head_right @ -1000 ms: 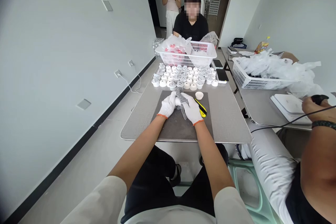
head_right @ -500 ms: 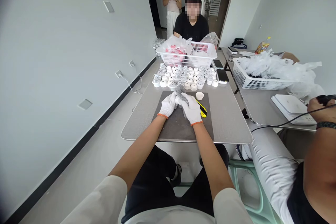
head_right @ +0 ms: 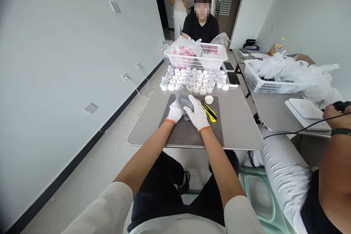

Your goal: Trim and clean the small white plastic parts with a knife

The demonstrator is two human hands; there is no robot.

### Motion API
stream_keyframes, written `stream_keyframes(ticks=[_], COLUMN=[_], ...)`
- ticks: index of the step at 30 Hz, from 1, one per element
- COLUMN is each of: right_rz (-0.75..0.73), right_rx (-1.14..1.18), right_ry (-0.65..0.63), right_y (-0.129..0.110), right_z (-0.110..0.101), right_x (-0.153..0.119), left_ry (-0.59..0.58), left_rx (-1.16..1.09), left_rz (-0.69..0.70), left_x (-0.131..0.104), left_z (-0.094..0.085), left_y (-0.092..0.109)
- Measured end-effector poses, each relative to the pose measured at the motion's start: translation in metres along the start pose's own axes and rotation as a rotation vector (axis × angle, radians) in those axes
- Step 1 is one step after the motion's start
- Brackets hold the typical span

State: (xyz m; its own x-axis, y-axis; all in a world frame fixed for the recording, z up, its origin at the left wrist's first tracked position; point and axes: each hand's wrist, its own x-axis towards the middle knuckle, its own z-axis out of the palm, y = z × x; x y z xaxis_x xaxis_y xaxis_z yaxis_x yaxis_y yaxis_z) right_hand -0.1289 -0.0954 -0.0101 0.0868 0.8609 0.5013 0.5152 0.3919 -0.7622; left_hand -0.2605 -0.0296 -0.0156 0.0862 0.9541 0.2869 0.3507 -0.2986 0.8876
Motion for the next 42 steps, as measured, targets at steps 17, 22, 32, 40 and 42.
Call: stream_keyframes(ticks=[17,22,32,40,42], right_rz=[0.325,0.347,-0.024,0.350,0.382], right_rx=[-0.005,-0.056,-0.294,-0.025,-0.058], right_ry=[0.040,0.157,0.214,-0.091,-0.092], right_y=[-0.002,-0.004,-0.015,-0.013,-0.013], right_z=[-0.007,-0.016,-0.019,-0.010,-0.011], right_x=[0.000,0.004,-0.003,-0.003,-0.003], left_ry=[-0.106,-0.182,-0.051,-0.012,-0.044], left_rx=[0.166,0.243,0.098,0.072,0.149], left_rz=[0.136,0.101,-0.023,0.072,0.104], left_x=[-0.016,-0.019,-0.015,-0.016,-0.017], left_z=[-0.010,-0.011,-0.008,-0.009,-0.010], left_y=[0.019,0.030,0.023,0.022,0.024])
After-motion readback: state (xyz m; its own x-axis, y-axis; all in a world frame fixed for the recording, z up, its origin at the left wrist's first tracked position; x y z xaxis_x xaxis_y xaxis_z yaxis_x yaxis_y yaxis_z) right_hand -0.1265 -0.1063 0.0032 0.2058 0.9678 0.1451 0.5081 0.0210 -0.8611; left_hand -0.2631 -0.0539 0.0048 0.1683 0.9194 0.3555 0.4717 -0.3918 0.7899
